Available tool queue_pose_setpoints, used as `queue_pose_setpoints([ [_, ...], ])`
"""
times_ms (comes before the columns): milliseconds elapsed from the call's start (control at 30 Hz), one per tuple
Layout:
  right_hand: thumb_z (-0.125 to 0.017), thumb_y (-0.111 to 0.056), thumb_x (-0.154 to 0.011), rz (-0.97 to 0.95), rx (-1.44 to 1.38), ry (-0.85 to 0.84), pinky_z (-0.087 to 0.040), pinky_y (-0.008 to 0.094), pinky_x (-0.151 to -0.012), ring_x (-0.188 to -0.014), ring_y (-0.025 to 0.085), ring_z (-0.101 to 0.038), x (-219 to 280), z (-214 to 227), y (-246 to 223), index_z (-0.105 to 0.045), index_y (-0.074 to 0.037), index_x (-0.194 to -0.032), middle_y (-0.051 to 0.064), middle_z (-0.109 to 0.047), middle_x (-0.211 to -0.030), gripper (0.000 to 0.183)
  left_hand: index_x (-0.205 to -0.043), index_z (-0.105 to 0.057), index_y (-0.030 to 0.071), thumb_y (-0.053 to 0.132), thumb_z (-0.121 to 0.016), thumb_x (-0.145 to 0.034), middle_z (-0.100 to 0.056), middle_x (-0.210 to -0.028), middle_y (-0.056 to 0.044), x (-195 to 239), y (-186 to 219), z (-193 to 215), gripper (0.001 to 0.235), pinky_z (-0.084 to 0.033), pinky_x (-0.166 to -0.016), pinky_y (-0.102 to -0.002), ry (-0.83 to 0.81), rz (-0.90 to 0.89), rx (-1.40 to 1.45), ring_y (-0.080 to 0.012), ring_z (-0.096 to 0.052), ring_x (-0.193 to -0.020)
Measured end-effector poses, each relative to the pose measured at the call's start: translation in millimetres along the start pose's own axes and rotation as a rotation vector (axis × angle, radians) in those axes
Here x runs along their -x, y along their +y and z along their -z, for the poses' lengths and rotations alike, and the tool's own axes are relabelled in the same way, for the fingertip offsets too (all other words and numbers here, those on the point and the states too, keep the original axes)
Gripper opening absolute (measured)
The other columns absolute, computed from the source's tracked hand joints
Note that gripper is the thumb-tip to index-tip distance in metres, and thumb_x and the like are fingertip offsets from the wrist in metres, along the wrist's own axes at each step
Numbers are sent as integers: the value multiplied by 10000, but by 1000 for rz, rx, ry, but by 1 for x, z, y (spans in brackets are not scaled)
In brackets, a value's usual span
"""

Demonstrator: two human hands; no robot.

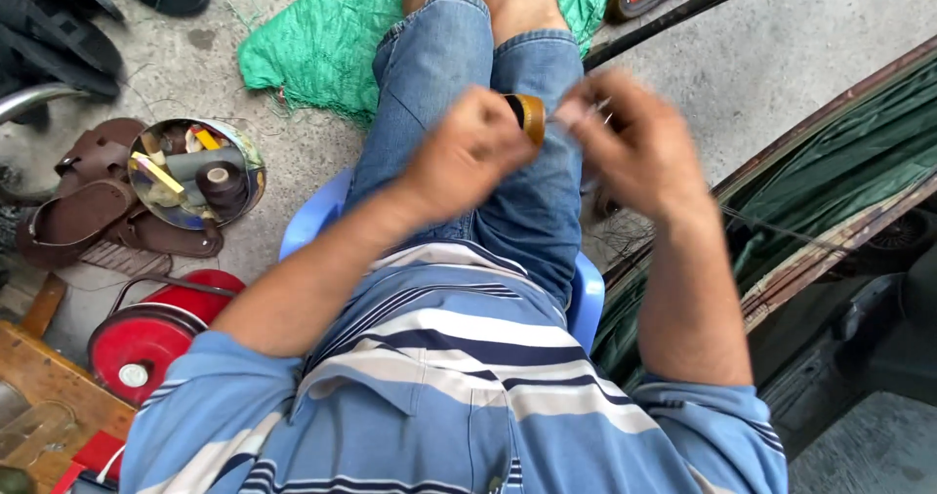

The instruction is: The person sits on a blue plastic chair and sews a brown leather sandal using a needle and thread. They hold the sandal on their lap and repeatedly push the needle through the sole and upper, pulling the thread tight to secure the parts together.

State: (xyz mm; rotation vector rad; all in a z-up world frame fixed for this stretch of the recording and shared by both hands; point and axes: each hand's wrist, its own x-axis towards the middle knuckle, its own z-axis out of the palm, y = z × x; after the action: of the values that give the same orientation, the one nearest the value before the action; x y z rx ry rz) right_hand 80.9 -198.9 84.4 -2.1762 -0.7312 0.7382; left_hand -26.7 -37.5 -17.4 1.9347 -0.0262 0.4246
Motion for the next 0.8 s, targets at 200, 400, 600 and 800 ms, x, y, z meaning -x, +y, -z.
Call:
queue_pose_setpoints([
  [200,-388,-184,-1035,287,307,114,-450,310,-645,-867,225,-439,24,25,41,-491,-30,-1316,198,-420,-1120,337,-918,-628,211,123,-519,-868,-659,-1084,37,0,-55,127,149,-567,-599,-125,253,932,187,-37,-663,-791],
  [400,-585,-115,-875,269,469,-131,-538,322,-624,-805,204,-561,26,-6,37,-562,-138,-1234,99,-533,-1095,360,-1333,-187,63,-130,-481,-918,-354,-1381,-196,9,-28,73,544,-315,-1176,-386,563,392,-379,-321,-409,-1317],
  [600,-616,-111,-911,411,529,27,-449,325,-538,-714,182,-575,25,-18,34,-623,-182,-1184,45,-570,-992,283,-1070,-552,146,315,-669,-844,-610,-1142,-90,2,-6,10,305,-174,-1015,-625,-253,-111,-246,-342,-556,-1098],
  [800,-645,-103,-812,347,445,120,-498,400,-539,-673,296,-612,23,-23,34,-701,-179,-1006,38,-606,-901,216,-945,-632,209,214,-673,-823,-608,-843,18,16,-7,-15,129,-529,-682,-345,-60,187,16,-227,-646,-781],
])
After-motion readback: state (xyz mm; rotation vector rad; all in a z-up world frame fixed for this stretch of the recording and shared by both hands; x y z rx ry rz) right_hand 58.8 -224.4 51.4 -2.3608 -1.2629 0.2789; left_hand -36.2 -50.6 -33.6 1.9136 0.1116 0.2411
